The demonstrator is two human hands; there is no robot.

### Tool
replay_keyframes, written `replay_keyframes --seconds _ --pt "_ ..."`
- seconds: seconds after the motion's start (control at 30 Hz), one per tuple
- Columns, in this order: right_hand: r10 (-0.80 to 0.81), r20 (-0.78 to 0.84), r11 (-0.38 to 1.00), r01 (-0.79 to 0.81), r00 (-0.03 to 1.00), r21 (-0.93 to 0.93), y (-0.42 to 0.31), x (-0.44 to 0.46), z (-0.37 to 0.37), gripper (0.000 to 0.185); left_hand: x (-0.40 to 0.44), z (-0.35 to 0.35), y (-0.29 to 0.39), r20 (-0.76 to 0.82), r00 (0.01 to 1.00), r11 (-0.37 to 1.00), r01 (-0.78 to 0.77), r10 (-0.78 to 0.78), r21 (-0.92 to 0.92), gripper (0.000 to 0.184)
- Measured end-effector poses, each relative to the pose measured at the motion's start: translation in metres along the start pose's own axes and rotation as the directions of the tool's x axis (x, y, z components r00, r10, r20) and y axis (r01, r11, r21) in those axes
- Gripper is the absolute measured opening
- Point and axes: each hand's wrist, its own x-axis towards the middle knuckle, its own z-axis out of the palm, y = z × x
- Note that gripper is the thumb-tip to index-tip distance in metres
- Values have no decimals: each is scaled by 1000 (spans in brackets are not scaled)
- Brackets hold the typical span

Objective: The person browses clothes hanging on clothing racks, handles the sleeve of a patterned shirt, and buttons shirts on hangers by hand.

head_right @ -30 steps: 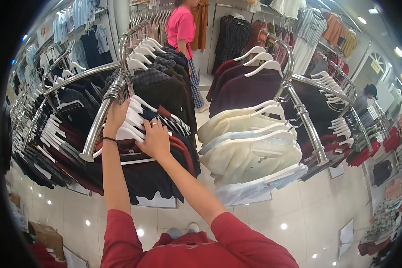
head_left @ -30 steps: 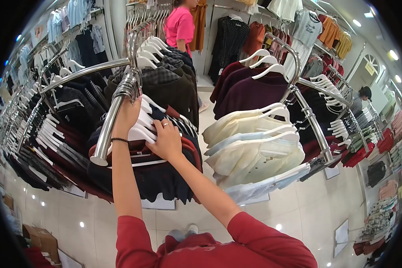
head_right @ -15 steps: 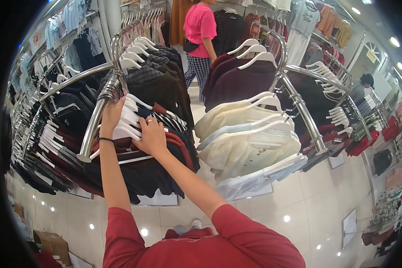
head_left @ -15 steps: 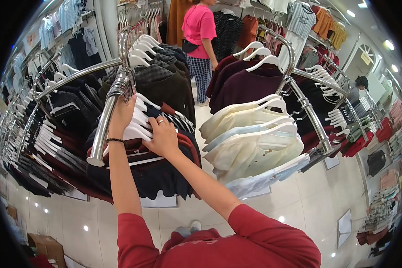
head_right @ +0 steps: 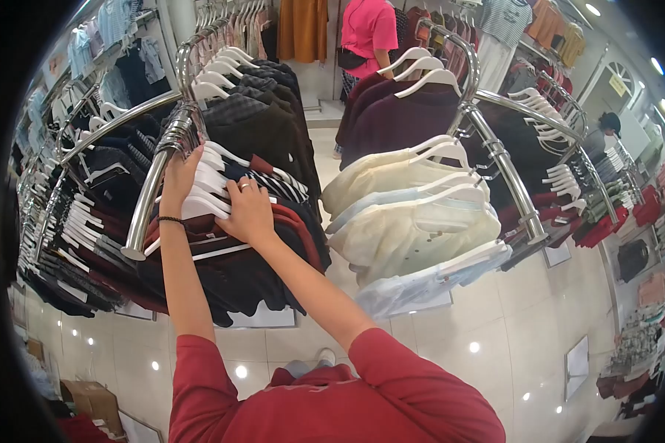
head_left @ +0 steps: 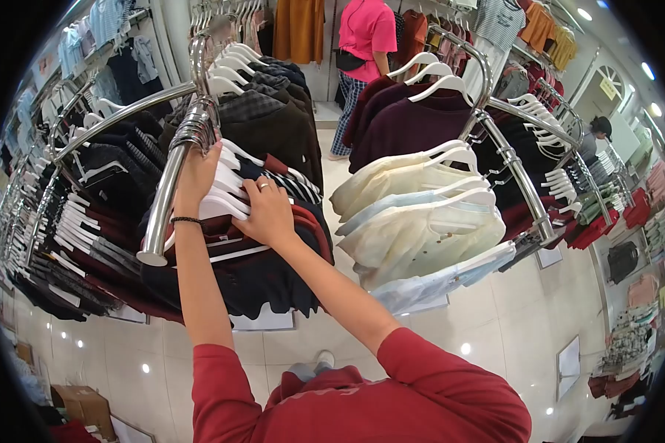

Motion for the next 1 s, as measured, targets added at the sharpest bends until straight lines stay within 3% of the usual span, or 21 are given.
replay_keyframes --seconds 0.1,0.17,1.0 --pt "-7 -19 1000 7 1000 1 -2 0 -2 60 -6 -8 22 46 999 998 -6 10 -70 41" --pt "22 7 1000 -22 1000 5 -2 0 -2 62 7 7 -16 41 995 980 -79 88 -183 34" --pt "22 13 1000 -22 1000 -10 1 1 0 64 6 5 -8 58 993 958 -86 105 -273 31"
